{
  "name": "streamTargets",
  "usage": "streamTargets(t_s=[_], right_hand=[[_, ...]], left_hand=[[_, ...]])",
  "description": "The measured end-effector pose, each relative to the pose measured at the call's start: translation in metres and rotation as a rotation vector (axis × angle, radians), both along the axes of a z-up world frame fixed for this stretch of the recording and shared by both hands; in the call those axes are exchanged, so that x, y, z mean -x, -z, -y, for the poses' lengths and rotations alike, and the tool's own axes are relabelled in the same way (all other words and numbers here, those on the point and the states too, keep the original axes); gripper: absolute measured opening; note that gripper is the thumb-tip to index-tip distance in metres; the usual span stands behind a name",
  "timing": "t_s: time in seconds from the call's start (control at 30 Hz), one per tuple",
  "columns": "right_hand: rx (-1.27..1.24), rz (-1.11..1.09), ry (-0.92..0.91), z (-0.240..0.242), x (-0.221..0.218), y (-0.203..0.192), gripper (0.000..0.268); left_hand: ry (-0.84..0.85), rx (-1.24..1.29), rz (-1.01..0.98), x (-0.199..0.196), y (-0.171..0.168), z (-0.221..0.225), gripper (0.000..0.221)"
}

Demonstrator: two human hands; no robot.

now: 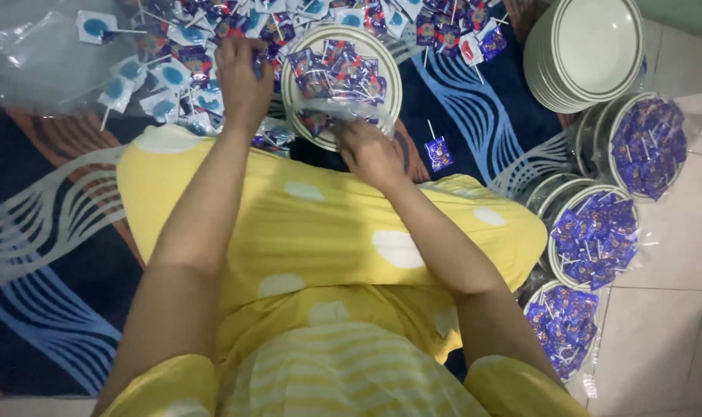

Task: Packing small packets into a plastic bag inside a bowl

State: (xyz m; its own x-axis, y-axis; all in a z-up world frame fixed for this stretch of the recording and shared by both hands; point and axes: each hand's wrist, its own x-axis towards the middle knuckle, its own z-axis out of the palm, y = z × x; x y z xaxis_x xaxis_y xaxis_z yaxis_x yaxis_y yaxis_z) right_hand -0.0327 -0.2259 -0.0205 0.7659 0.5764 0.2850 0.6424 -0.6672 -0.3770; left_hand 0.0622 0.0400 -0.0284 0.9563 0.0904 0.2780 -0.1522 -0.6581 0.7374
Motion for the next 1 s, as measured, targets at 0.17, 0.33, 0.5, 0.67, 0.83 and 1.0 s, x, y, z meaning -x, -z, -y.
streamTargets(t_s=[0.17,0.33,0.5,0.67,0.83,1.0], right_hand=[[-0.293,-0.196,0.208,0.024,-0.006,-0.039,0.025],[-0.420,0.019,0.483,0.055,-0.032,-0.043,0.016],[-0.390,0.045,0.658,0.115,-0.081,0.005,0.019],[-0.231,-0.074,0.661,0.162,-0.129,0.071,0.054],[0.029,-0.182,0.732,0.162,-0.142,0.104,0.078],[0.281,-0.056,0.716,0.167,-0.146,0.095,0.067]], left_hand=[[0.114,-0.198,0.227,-0.039,0.018,0.009,0.026],[0.040,-0.480,0.008,-0.091,0.048,0.020,0.052],[0.026,-0.499,0.015,-0.111,0.036,0.009,0.054],[0.113,-0.705,0.168,-0.102,0.020,-0.008,0.074],[0.099,-0.668,0.383,-0.083,0.017,-0.020,0.018],[0.011,-0.209,0.106,-0.050,0.005,-0.022,0.022]])
